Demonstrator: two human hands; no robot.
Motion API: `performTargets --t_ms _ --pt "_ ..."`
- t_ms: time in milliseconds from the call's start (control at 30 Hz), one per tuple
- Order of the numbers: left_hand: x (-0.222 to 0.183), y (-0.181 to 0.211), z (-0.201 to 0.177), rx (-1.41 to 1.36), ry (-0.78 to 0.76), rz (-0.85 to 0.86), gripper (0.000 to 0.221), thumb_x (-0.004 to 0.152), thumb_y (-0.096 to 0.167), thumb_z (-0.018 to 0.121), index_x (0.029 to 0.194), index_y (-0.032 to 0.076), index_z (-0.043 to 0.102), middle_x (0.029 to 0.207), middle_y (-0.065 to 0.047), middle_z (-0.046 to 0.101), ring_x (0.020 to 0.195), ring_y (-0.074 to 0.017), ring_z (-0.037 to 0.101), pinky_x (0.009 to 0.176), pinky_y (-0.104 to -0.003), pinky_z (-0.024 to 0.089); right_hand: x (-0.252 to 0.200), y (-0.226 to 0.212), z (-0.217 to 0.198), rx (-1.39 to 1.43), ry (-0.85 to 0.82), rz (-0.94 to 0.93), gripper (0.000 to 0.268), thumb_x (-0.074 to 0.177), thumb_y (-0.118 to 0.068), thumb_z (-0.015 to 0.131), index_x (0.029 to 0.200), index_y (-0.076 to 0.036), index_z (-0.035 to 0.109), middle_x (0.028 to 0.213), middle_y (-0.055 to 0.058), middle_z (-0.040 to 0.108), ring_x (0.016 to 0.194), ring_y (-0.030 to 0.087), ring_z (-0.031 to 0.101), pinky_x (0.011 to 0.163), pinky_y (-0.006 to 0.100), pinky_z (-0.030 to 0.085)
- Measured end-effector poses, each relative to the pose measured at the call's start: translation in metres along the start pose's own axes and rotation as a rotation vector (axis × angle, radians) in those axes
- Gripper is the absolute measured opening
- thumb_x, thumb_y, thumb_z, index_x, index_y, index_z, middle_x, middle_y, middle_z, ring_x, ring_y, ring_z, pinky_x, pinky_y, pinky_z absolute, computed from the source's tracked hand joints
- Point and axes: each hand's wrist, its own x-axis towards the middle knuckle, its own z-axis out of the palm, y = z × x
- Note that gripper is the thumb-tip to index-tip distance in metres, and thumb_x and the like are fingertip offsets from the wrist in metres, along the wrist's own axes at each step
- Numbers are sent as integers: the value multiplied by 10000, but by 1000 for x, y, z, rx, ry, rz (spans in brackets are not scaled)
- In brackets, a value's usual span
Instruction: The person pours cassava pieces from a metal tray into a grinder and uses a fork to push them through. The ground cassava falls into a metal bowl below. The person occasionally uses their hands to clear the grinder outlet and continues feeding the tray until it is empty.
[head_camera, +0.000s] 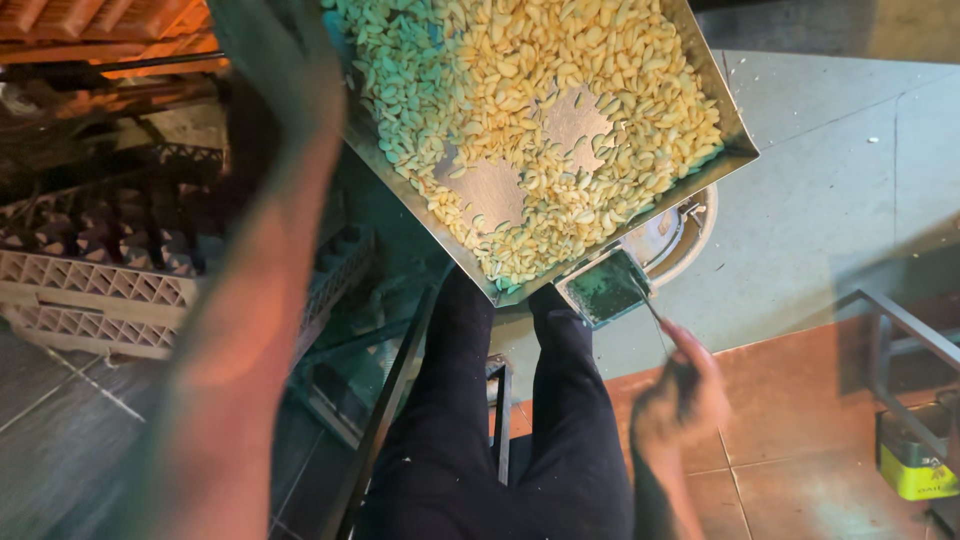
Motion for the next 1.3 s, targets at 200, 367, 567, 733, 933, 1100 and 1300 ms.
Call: performTargets --t_ms 200,367,567,733,933,1100,1300 --pt "-89 61 -11 -86 80 -410 784 1128 509 500 1607 -50 230 1617 -318 343 1507 -481 405 1258 -552 319 19 -3 19 -260 -357 -164 349 929 119 512 1185 -26 700 1131 189 741 1084 279 724 959 343 556" --pt "-117 94 -19 12 -2 -427 748 1105 504 480 1562 -56 288 1558 -302 429 1441 -445 458 1177 -553 354 12 15 -10 -152 -237 -127 301 1010 148 520 1187 -37 679 1139 150 746 1047 255 741 954 351 569" --pt "-117 96 -19 -44 5 -454 704 1097 447 507 1514 -87 317 1422 -293 563 1297 -428 566 1099 -554 387 17 0 -7 -216 -382 -90 366 902 142 521 1192 -35 657 1145 151 755 1103 283 745 976 378 557" --pt "-119 88 -5 47 41 -428 634 1076 433 540 1449 -57 388 1245 -256 677 1148 -437 640 1001 -556 457 51 -8 19 -205 -434 -51 530 823 164 449 1278 -31 638 1183 166 752 1150 302 732 948 368 559" --pt "-117 80 -2 74 137 -360 607 1065 392 540 1428 -70 388 1204 -267 678 1108 -433 648 960 -570 454 20 10 0 59 -316 -143 189 1123 6 549 1262 -88 636 1192 125 742 1078 217 741 981 333 601" --pt "-118 79 0 -1 38 -458 622 1078 383 534 1457 -70 341 1191 -277 682 1110 -451 642 999 -593 443 8 52 -3 -300 -417 -212 250 1073 42 552 1272 -5 696 1210 193 740 1112 286 741 981 357 562" --pt "-112 90 -6 -65 6 -517 635 1086 405 505 1499 -25 287 1200 -246 694 1165 -426 647 1084 -611 414 17 42 -81 -583 -425 -203 208 1097 -38 610 1286 -89 680 1154 166 746 1049 285 758 886 370 589"
